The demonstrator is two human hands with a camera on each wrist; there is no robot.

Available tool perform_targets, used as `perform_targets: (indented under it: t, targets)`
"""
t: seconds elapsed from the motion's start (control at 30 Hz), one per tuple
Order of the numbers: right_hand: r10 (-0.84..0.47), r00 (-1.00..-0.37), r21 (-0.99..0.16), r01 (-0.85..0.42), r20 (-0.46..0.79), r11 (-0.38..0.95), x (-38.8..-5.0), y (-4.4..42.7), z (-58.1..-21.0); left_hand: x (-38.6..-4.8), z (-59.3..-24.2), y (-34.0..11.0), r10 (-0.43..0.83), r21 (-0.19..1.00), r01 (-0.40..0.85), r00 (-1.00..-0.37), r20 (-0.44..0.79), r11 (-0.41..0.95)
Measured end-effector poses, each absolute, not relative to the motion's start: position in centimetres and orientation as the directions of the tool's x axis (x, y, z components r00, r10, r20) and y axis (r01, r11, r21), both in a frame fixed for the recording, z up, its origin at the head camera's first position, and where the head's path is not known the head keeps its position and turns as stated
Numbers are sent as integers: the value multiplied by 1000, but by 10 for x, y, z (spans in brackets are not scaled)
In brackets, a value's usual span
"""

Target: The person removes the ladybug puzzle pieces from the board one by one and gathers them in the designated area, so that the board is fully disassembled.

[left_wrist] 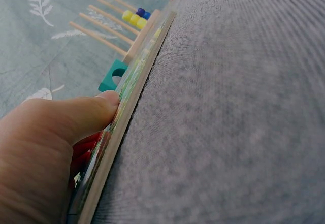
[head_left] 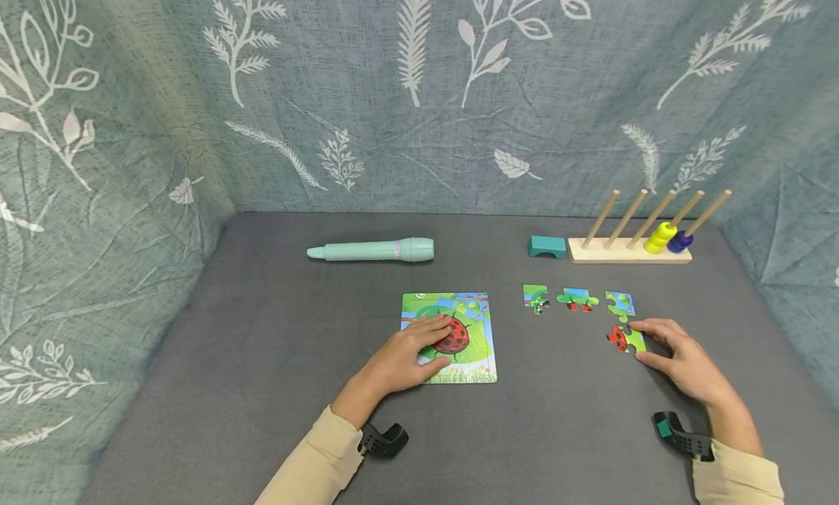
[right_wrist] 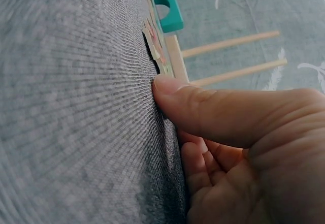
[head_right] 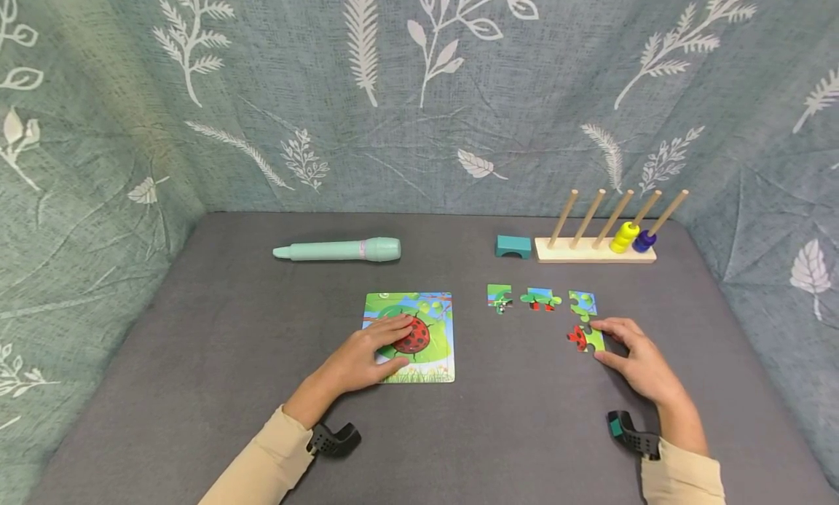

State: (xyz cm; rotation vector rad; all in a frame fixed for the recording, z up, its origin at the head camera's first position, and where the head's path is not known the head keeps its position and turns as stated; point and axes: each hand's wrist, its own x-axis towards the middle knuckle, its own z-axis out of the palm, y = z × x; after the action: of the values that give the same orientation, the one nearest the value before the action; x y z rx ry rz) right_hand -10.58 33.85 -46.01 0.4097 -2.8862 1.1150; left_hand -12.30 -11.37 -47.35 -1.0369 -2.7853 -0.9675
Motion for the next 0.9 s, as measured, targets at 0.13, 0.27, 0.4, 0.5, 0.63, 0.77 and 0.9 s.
perform_targets:
  t: [0.13,0.27,0.4,0.5,0.63,0.77,0.9]
  targets:
    - [-239,-966,-663,-245,102,708,-107,340,-460,-122,-473,-113,585,544,597,-780,222,589]
    - [-238,-966,-675,-242,100,697,-107,340,-461,-121,-473,-113,584,545,594,-782,218,592]
    - [-222,-970,-708,-224,97,670,-107,340,-461,-121,-474,-113,583,546,592,-783,215,594]
    - [-195,-978,-732,-189,78,655,-106,339,-461,-121,-475,-113,581,547,591,-784,218,592]
    - [-164,-985,-739,-151,55,657,-105,338,-461,-120,-476,-112,579,547,593,-784,224,591]
    - [-149,-987,-748,-139,55,649,-105,337,-462,-120,-476,-112,578,542,592,-785,222,597]
    - [-140,-988,-761,-138,63,634,-104,338,-462,-119,-477,-111,578,536,592,-786,219,602]
